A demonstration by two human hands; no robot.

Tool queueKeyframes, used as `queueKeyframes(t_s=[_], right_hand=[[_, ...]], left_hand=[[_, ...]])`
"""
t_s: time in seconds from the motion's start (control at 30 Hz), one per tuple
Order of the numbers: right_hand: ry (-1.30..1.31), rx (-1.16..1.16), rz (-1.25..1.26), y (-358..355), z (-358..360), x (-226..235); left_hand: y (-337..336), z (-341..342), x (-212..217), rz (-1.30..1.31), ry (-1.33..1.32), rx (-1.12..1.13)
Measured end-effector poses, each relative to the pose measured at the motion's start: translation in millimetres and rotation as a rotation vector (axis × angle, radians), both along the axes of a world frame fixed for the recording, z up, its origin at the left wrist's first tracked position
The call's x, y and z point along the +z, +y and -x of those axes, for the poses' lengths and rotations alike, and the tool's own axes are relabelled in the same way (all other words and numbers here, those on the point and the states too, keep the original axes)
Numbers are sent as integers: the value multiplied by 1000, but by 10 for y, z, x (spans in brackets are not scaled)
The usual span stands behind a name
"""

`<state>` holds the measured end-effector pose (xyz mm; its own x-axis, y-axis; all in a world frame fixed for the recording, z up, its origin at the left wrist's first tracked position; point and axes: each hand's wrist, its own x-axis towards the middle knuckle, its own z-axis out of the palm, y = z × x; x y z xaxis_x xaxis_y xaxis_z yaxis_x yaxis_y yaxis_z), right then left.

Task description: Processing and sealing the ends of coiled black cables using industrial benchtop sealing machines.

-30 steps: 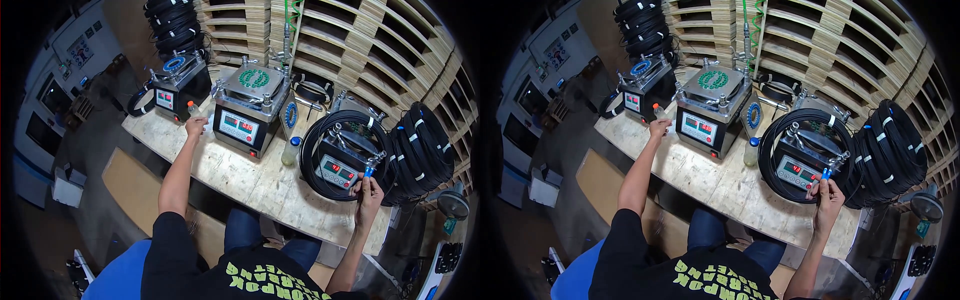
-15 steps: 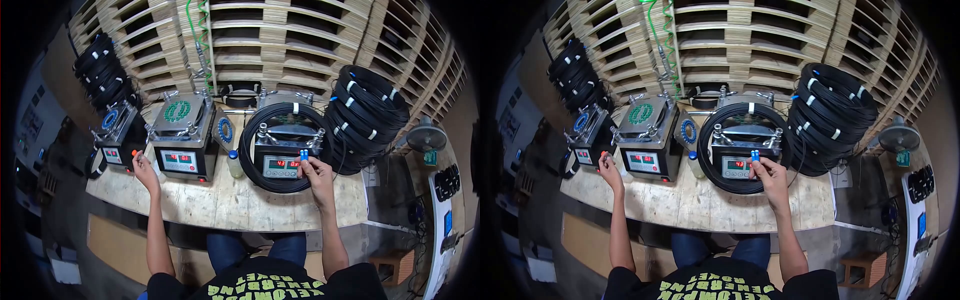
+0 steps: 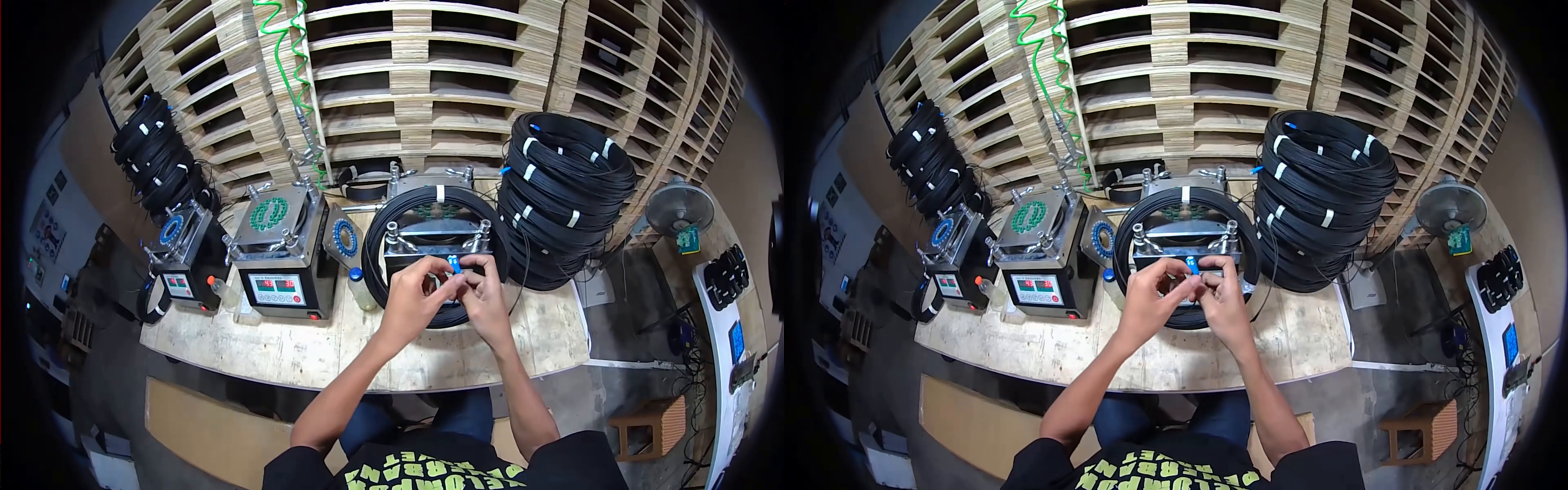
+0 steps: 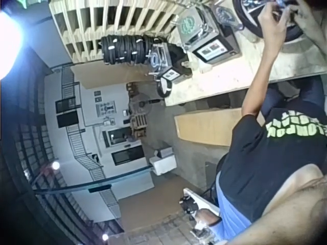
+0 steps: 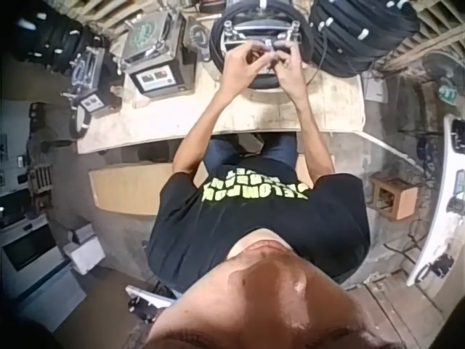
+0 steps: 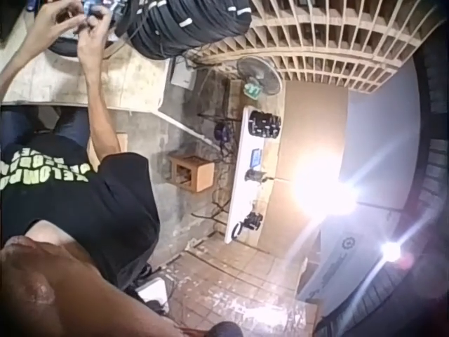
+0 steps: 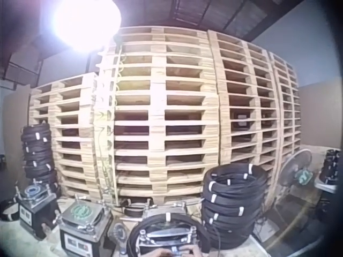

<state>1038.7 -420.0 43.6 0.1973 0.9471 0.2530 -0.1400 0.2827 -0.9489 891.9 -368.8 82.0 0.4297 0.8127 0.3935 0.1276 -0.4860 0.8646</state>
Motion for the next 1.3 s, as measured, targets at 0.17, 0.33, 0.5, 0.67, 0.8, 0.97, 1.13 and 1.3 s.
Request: queueKeyframes(t_s=[0.17,0.33,0.5,0.67,0.8,0.97,1.13,1.3], right_hand=[[-27,-19,-47,51,-43,-103],[91,31,-13,26,-108,-109],[270,-67,1,59,-144,-212],[429,-80,-115,-10,-293,27],[320,-32,-100,-55,-503,265],[-74,-176,-17,236,-961,469],[-481,-278,-56,1126,-1368,464],[-1050,-298,-153,1830,-1401,790]], left_hand=[[-14,-203,-116,89,5,110],[3,-184,-361,237,-168,59],[27,-156,-498,447,-564,-78],[145,27,-533,620,-835,-51],[433,348,-476,564,-962,101],[1000,591,-273,439,-610,251],[1804,384,151,71,-192,320],[2553,98,367,-27,48,200]])
